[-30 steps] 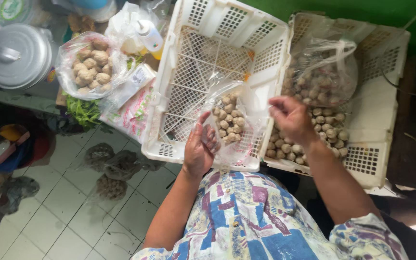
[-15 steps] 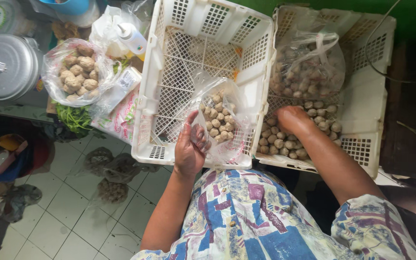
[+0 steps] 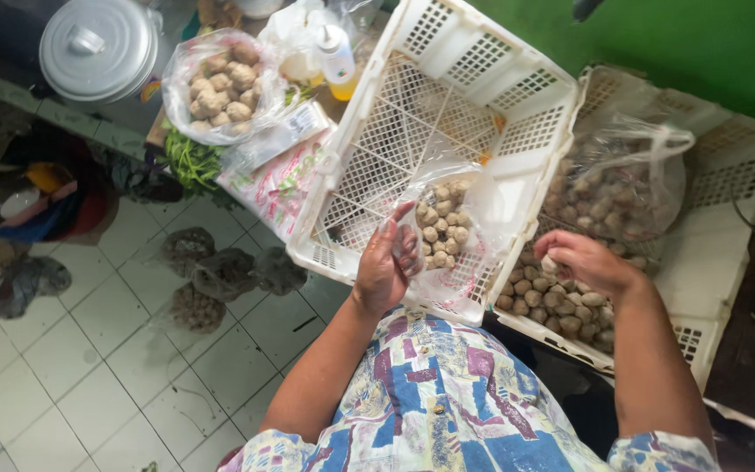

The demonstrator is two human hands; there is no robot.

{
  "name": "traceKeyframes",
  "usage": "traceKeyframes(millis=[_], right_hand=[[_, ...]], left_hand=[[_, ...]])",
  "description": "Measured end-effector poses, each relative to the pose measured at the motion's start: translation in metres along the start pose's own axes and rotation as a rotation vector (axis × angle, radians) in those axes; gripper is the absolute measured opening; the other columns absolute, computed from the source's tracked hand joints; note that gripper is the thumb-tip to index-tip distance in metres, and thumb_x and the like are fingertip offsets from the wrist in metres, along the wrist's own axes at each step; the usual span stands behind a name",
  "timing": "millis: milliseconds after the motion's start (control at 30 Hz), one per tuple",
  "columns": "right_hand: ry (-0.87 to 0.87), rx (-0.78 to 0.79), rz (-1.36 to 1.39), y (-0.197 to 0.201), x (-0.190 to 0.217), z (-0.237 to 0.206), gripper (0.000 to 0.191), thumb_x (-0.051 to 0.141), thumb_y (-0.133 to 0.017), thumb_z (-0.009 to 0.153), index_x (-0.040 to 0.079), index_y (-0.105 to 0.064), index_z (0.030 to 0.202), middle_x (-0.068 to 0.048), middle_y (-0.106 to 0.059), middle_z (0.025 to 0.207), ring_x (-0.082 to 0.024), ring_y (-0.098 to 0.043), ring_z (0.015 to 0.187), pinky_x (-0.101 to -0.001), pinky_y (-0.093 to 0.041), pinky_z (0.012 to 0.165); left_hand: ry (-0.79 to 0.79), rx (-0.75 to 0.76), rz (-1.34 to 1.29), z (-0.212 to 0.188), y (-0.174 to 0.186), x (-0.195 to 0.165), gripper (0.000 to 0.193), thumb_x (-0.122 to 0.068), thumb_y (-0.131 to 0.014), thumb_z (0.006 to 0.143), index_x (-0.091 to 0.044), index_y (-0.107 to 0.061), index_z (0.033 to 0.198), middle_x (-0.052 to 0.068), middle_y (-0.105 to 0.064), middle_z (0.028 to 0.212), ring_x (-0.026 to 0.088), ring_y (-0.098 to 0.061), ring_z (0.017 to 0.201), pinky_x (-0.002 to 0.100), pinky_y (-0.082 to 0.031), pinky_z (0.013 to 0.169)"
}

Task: The person sits at a table and packs meatballs from a large plastic crate into clear plastic bags, filling each bag by hand, gathering and securing the bag opening, and setting filled bags aside while taking more meatballs from the crate.

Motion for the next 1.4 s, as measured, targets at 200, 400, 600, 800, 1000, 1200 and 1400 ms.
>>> traceKeyframes(millis=[200,400,600,800,1000,1200,1400], right_hand=[[0.314,0.377,-0.018,-0.081,0.024,-0.012,0.026,0.020,-0.063,0.106,-0.002,-0.072,0.116,-0.004,-0.066,0.090,-0.011,-0.059,0.079,-0.0272,-0.053,0.068],[0.545,-0.177,-0.018,-0.093,0.024,0.008,0.031,0.019,-0.061,0.103,-0.003,-0.067,0.124,-0.007,-0.069,0.116,-0.014,-0.067,0.101,-0.0282,-0.059,0.088],[0.062,-0.711,-0.534,0.046,-0.020,-0.024,0.036,0.029,-0.066,0.101,0.003,-0.067,0.126,-0.017,-0.073,0.107,-0.030,-0.070,0.094,-0.0423,-0.058,0.083],[-0.249,-0.694,-0.852,0.067,-0.054,-0.026,0.084,0.058,-0.067,0.092,0.005,-0.041,0.152,-0.037,-0.047,0.136,-0.052,-0.049,0.128,-0.0556,-0.046,0.104],[-0.439,-0.411,-0.766,0.027,-0.052,-0.006,0.100,0.071,-0.063,0.084,0.019,-0.027,0.162,-0.030,-0.022,0.163,-0.051,-0.032,0.147,-0.0577,-0.036,0.117],[-0.303,-0.245,-0.900,-0.008,-0.047,0.004,0.103,0.074,-0.066,0.082,0.018,-0.030,0.160,-0.026,-0.035,0.157,-0.048,-0.040,0.142,-0.0530,-0.039,0.117],[-0.067,-0.027,-1.070,-0.031,-0.050,-0.016,0.099,0.047,-0.074,0.080,0.028,-0.026,0.164,-0.018,-0.043,0.151,-0.040,-0.047,0.137,-0.0480,-0.041,0.116]], left_hand=[[-0.006,0.006,0.010,0.001,0.001,0.001,0.048,-0.036,-0.041,0.113,-0.011,-0.042,0.154,-0.003,-0.045,0.081,0.006,-0.037,0.064,0.023,-0.035,0.058],[0.051,-0.089,0.010,0.002,-0.001,0.007,0.049,-0.040,-0.044,0.108,-0.017,-0.043,0.151,-0.005,-0.044,0.079,0.006,-0.037,0.061,0.023,-0.035,0.055],[0.039,-0.057,0.043,-0.005,-0.010,0.008,0.047,-0.040,-0.043,0.109,-0.017,-0.042,0.150,-0.004,-0.043,0.080,0.006,-0.038,0.063,0.023,-0.036,0.059],[0.033,-0.050,0.076,-0.003,-0.010,0.008,0.047,-0.040,-0.044,0.110,-0.017,-0.043,0.151,-0.004,-0.042,0.080,0.006,-0.037,0.064,0.023,-0.035,0.059],[0.040,-0.082,0.061,-0.002,-0.012,0.011,0.046,-0.040,-0.044,0.110,-0.017,-0.044,0.150,-0.005,-0.041,0.079,0.006,-0.037,0.064,0.023,-0.035,0.059],[0.034,-0.072,0.055,-0.004,-0.017,0.009,0.045,-0.040,-0.043,0.111,-0.016,-0.045,0.149,-0.005,-0.041,0.079,0.006,-0.036,0.064,0.023,-0.035,0.059],[0.043,-0.054,0.060,-0.005,-0.014,0.008,0.047,-0.039,-0.043,0.110,-0.017,-0.044,0.151,-0.005,-0.041,0.079,0.005,-0.037,0.064,0.022,-0.035,0.058]])
Point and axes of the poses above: each hand's wrist, its own z-axis towards the middle knuckle, its own y-axis out of the back of the hand, x = y × z, the point moved 1 cm from there along z, towards the middle knuckle
